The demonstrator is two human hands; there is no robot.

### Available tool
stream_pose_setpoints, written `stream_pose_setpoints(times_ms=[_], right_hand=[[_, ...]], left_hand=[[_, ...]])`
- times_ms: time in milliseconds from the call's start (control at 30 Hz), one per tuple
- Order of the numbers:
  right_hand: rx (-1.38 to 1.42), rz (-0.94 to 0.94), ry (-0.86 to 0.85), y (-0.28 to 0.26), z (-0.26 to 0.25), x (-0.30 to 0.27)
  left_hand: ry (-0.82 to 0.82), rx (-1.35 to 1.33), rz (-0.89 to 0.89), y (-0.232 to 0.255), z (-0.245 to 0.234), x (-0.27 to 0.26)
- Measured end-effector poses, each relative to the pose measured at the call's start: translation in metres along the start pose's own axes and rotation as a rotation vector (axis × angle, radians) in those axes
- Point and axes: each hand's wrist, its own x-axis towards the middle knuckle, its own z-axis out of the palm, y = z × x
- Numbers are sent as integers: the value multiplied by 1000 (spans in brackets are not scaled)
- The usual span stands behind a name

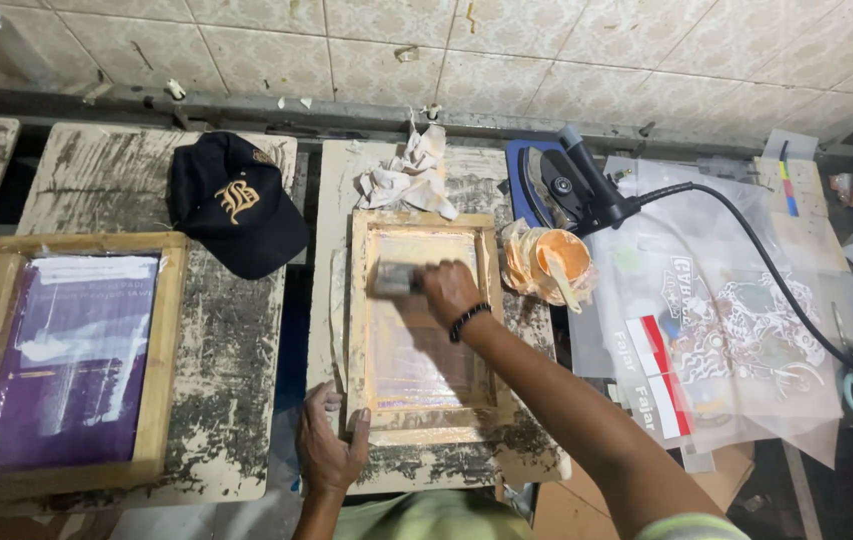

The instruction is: The person uses a squeegee to spread orange ink across a screen printing frame. They then use a small stick to scrape excess ink from the squeegee blade before continuing to pull the ink across the screen.

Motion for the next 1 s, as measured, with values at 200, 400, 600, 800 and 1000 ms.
stream_pose_setpoints(times_ms=[200, 400, 600, 800, 1000], right_hand=[[-437, -379, -47, 32, 25, -81], [-433, -382, 362, 35, 7, -24], [-525, -235, 91, 50, 63, -48], [-410, -375, 275, 44, 6, -46], [-435, -175, 148, 53, -19, 70]], left_hand=[[6, 6, 36, 6, -3, 6], [8, 27, -18, 1, 0, 2], [11, 12, -12, 2, -1, 1], [-1, 4, -3, 0, 0, 0], [-8, -4, -30, 4, -1, 3]])
